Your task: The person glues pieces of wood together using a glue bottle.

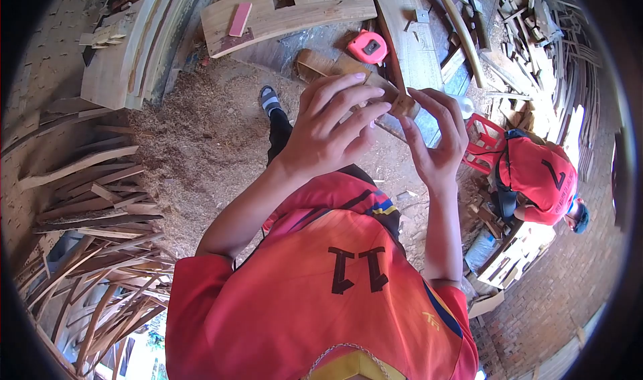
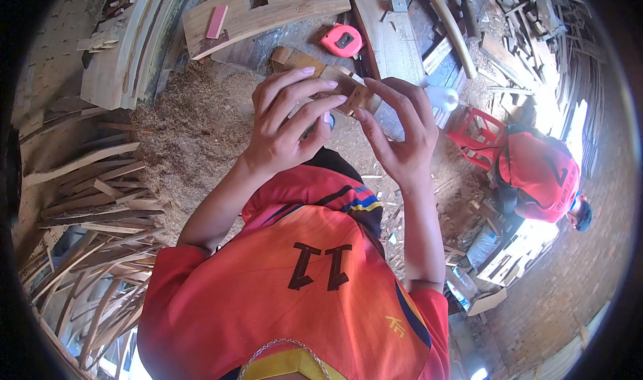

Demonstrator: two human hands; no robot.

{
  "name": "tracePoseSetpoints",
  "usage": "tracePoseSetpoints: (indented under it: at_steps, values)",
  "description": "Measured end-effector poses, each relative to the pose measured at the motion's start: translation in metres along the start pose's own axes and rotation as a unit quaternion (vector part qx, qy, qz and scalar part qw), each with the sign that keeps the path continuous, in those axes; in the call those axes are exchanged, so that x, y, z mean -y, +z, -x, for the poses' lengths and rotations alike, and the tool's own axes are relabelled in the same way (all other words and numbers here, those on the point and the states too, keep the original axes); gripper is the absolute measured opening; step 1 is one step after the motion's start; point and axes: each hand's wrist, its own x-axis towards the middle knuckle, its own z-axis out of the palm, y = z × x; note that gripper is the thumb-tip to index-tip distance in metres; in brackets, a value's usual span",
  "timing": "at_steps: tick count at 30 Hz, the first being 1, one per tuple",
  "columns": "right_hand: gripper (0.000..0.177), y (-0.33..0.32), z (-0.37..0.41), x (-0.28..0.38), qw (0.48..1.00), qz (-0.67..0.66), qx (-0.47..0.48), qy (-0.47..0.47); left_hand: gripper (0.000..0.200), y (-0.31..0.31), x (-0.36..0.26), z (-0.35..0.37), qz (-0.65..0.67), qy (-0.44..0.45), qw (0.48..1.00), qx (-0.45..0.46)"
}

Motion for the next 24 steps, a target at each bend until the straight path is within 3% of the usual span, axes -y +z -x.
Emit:
tracePoseSetpoints:
  at_steps: [6,9,18,24]
  values:
    - [0.043,0.0,0.001,0.001,1.0,-0.019,0.014,0.021,0.036,0.002,0.001,0.001,0.004,-0.004,1.0,0.0]
    - [0.041,0.001,-0.001,0.011,0.995,-0.052,-0.003,0.08,0.037,0.002,0.002,0.001,0.006,0.0,1.0,0.002]
    - [0.046,0.004,-0.002,0.004,0.997,0.054,-0.018,-0.05,0.046,0.004,0.005,0.0,0.024,0.004,1.0,-0.018]
    - [0.055,0.006,0.01,-0.002,0.998,0.048,-0.01,-0.037,0.046,0.003,0.003,-0.001,0.032,-0.002,0.999,-0.017]
